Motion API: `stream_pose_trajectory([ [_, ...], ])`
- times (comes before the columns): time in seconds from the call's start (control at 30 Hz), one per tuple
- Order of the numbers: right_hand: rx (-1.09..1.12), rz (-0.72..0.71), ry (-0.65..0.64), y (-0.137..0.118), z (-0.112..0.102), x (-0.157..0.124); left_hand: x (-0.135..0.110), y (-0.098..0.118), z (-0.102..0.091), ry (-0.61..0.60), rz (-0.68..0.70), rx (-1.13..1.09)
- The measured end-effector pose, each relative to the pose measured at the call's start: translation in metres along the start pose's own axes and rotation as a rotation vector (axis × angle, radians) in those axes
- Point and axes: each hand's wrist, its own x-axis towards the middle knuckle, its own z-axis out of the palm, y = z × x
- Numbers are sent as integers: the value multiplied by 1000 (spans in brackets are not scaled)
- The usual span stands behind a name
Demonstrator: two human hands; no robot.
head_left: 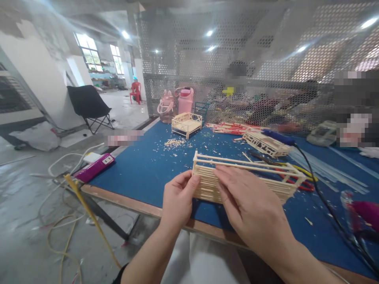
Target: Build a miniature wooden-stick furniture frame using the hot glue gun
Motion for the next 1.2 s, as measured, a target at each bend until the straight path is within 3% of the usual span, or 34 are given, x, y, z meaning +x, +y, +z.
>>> stream_pose_trajectory([
  [0.1, 25, -15, 18, -7, -7, -5, -1, 2, -2, 59, 15, 48],
  [0.23, 107, -10, 97, 0, -37, -20, 4, 12, -17, 179, 61, 165],
  [0.3, 52, 139, 153, 20, -49, -25, 10, 16, -29, 228, 80, 186],
  [0.37, -83, 385, 189, 53, -55, -24, 18, 18, -40, 248, 61, 166],
  [0.4, -143, 531, 135, 73, -54, -22, 21, 18, -45, 252, 48, 153],
  [0.43, -196, 675, -69, 92, -52, -19, 23, 17, -49, 254, 34, 140],
  [0.47, -217, 768, -380, 110, -47, -15, 24, 17, -52, 254, 23, 130],
  [0.5, -200, 784, -520, 127, -41, -11, 25, 17, -53, 249, 10, 127],
  [0.63, -181, 789, -756, 166, -3, 2, 23, 22, -51, 228, -57, 171],
  [0.8, -172, 781, -886, 175, 40, 8, 18, 23, -35, 137, -111, 164],
  [0.9, -165, 749, -871, 173, 54, 3, 15, 18, -22, 74, -106, 139],
  [1.0, -143, 690, -771, 175, 58, -3, 13, 12, -15, 25, -87, 114],
  [1.1, -140, 657, -554, 183, 45, -1, 10, 10, -16, -33, -106, 71],
  [1.2, -187, 675, -300, 187, 15, 4, 8, 10, -20, -77, -109, 31],
])
